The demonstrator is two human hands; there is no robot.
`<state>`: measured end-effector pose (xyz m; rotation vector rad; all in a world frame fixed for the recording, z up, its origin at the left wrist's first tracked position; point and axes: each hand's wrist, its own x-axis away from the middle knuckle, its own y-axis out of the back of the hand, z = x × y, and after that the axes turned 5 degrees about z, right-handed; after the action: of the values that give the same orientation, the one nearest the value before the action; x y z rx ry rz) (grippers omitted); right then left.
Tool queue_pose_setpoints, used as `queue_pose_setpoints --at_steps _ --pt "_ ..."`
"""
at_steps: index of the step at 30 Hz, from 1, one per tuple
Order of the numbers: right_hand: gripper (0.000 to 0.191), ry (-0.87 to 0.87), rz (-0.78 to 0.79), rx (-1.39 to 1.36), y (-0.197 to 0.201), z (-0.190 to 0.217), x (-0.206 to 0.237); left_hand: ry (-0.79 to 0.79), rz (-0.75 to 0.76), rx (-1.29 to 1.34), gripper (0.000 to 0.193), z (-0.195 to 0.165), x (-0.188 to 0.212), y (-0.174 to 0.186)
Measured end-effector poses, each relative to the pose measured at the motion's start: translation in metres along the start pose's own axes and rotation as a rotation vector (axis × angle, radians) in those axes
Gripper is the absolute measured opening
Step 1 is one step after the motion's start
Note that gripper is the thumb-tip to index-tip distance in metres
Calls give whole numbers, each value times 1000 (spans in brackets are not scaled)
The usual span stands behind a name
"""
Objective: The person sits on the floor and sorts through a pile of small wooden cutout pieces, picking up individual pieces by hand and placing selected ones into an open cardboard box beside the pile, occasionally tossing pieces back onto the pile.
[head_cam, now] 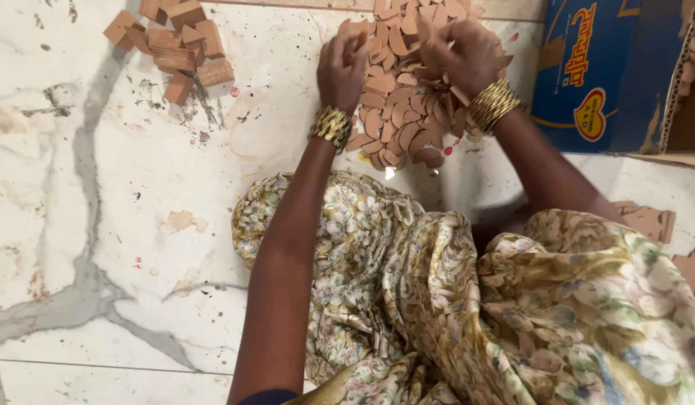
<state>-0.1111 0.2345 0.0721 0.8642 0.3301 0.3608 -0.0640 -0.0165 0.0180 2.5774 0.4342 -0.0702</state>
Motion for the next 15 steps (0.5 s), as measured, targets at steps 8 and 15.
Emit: queue_pose_setpoints --at_steps 8,15 --pt "38 -57 162 -21 27 16 -8 -161 170 85 29 -27 -15 -27" --pt "11 22 119 61 31 20 12 -73 121 35 24 9 20 5"
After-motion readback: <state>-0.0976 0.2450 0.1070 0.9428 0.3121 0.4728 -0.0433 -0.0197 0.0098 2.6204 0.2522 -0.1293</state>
